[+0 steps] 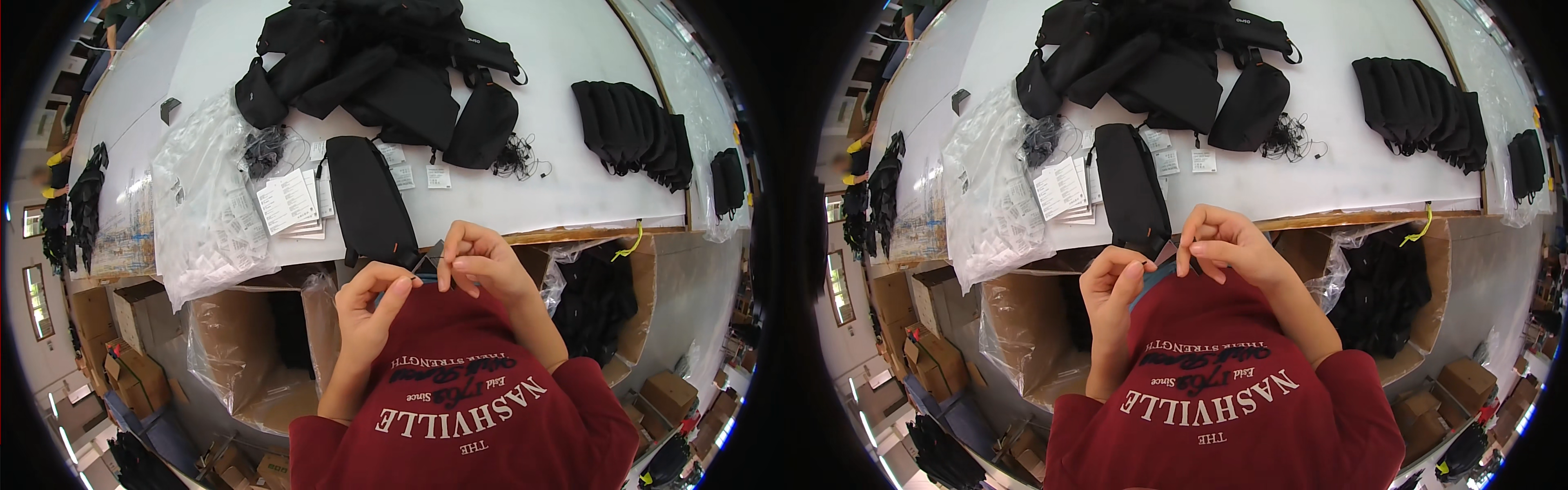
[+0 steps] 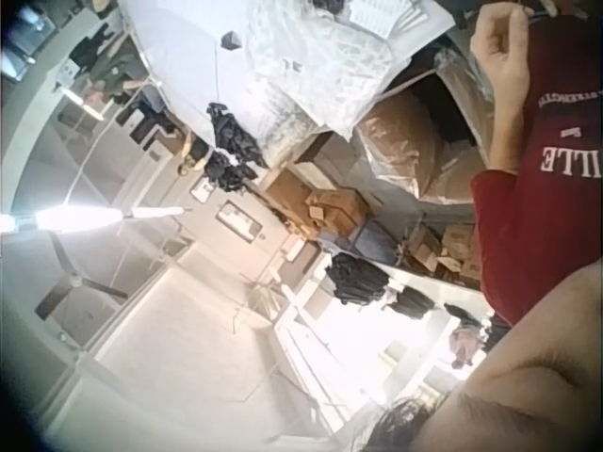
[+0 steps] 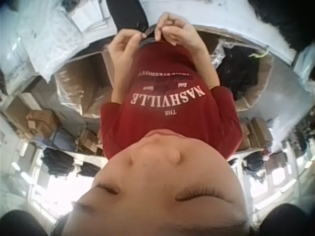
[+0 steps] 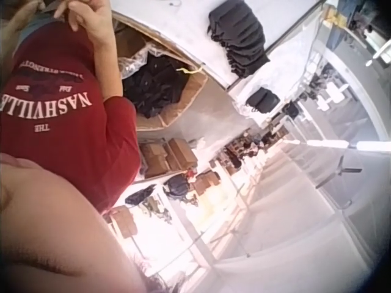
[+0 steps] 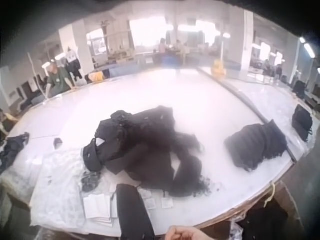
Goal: Packing items into black cases and adding labels and silica gel packets.
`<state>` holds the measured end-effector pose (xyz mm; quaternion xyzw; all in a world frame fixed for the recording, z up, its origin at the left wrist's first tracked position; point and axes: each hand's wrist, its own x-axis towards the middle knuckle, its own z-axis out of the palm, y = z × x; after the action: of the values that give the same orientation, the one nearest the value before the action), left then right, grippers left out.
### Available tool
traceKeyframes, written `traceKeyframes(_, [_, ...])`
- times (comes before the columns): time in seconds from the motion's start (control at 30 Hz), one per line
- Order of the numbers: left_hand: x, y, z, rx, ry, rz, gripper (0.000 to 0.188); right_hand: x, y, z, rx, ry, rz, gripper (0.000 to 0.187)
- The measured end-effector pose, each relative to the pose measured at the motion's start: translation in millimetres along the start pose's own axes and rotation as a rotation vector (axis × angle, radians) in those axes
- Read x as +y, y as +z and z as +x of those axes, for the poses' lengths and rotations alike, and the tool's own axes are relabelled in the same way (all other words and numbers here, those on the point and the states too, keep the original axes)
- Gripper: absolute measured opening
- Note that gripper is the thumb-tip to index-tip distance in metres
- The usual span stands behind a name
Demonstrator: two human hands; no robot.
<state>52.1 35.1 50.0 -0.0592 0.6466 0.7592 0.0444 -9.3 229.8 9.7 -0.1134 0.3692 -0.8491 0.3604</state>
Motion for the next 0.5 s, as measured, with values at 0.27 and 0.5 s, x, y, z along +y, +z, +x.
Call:
traceKeyframes(0.27, [-4,7,2,-0.035,-0.044,0.046,0.007,-4,18,-1,0.105,-0.079,-0.11,0.01])
traceKeyframes(0.5, [-11,10,8,-0.004,0.053,0.14,0.005,4,12,0,0.166,-0.063,-0.259,0.009])
